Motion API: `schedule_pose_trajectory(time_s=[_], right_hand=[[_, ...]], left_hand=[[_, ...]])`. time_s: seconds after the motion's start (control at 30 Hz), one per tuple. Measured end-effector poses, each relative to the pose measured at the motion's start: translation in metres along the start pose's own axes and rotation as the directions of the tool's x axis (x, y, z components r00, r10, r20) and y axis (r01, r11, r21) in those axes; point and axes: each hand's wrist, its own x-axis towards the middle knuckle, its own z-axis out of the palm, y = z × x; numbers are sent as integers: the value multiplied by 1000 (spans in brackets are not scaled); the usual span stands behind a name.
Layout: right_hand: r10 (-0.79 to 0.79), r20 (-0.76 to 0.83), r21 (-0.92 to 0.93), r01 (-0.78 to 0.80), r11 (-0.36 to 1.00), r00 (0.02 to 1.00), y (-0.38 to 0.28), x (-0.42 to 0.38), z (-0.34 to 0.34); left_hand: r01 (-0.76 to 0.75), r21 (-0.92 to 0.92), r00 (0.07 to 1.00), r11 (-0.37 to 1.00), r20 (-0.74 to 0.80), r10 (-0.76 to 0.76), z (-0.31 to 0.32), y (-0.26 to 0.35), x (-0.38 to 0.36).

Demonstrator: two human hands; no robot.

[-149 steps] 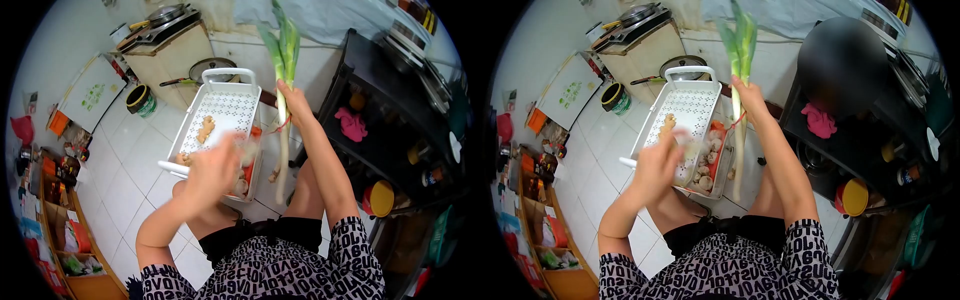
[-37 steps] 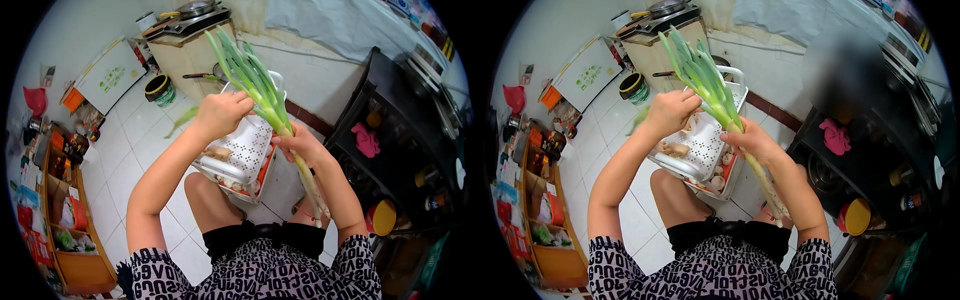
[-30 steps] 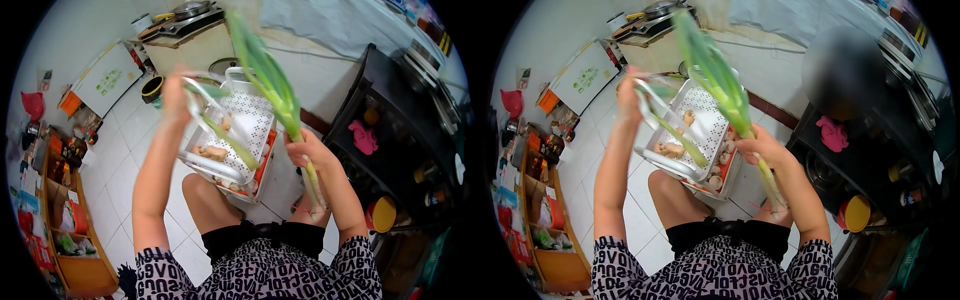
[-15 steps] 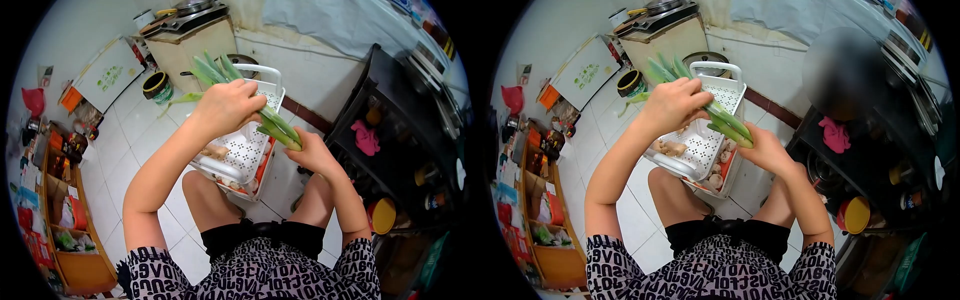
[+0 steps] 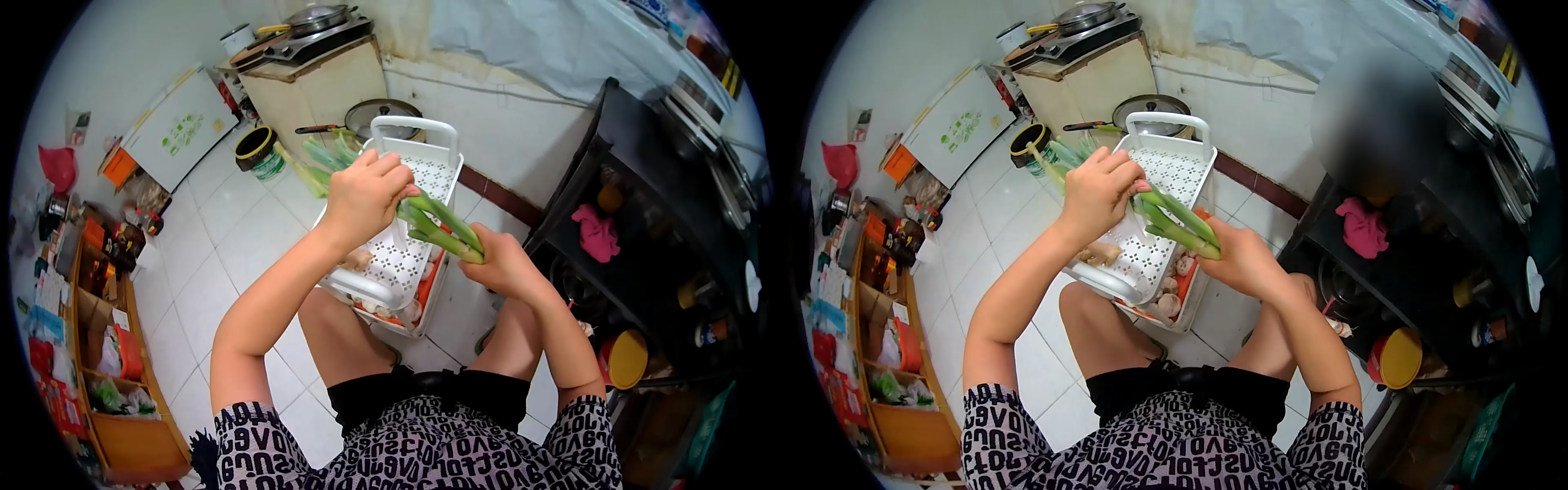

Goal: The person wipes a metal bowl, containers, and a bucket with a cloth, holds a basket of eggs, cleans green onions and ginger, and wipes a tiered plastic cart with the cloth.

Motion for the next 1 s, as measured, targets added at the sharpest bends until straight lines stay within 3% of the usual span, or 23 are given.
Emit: schedule_pose_trajectory(time_s=[0.1, 0.13, 0.17, 0.2, 0.23, 0.3, 0.33, 0.37, 0.4, 0.43, 0.5, 0.53, 0.6, 0.63, 0.7, 0.73, 0.8, 0.93, 1.0], right_hand=[[-52, -17, -9, 52, 999, 999, 3, 2, 3], [-103, -40, -29, 102, 994, 994, 7, 1, 2], [-93, -48, -38, 91, 995, 995, 17, -1, 2], [-102, -19, -82, 100, 992, 995, 32, -6, 5], [-122, 17, -132, 123, 984, 992, 49, -10, 6], [-160, 10, -105, 160, 982, 987, 76, -13, 2], [46, 18, 83, -47, 995, 999, 79, -20, 3], [246, 78, 262, -258, 930, 966, 83, -26, 7], [210, 101, 330, -231, 915, 973, 89, -22, 9], [207, 106, 333, -231, 914, 973, 87, -20, 10], [246, 172, 377, -295, 878, 954, 78, -15, 8], [239, 188, 374, -295, 879, 952, 72, -14, 7], [189, 236, 413, -274, 869, 953, 71, -15, 6], [140, 278, 458, -259, 850, 950, 70, -15, 6], [127, 358, 504, -306, 808, 925, 59, -20, -2], [107, 431, 547, -354, 758, 896, 54, -22, -5], [83, 465, 579, -373, 725, 882, 55, -23, -5], [68, 580, 628, -499, 598, 812, 70, -25, 3], [44, 592, 626, -493, 604, 805, 72, -25, 3]], left_hand=[[87, -48, 996, 995, -19, -88, 1, 1, -2], [138, -108, 973, 985, -170, -155, 17, -18, -10], [447, -224, 851, 866, -190, -489, 9, -48, -6], [655, -391, 628, 647, -194, -754, 1, -104, -9], [718, -343, 546, 605, -261, -796, -32, -121, -6], [648, -253, 605, 719, -403, -687, -78, -117, -11], [651, -247, 609, 717, -394, -689, -81, -113, -10], [559, -123, 717, 820, -425, -552, -81, -105, -13], [443, 4, 807, 896, -438, -397, -80, -97, -15], [446, 10, 807, 895, -436, -397, -74, -90, -17], [252, 303, 918, 919, -375, -128, -58, -76, -16], [258, 306, 917, 916, -378, -132, -55, -67, -15], [116, 247, 974, 962, -218, -61, -49, -54, -14], [122, 248, 973, 961, -221, -67, -46, -53, -13], [-248, 185, 969, 951, 27, 247, -41, -54, -12], [-245, 185, 969, 952, 30, 244, -38, -52, -14], [-409, 182, 908, 894, 180, 379, -32, -47, -18], [-462, 215, 887, 861, 117, 447, -19, -53, -24], [-452, 187, 892, 872, 111, 439, -21, -55, -27]])
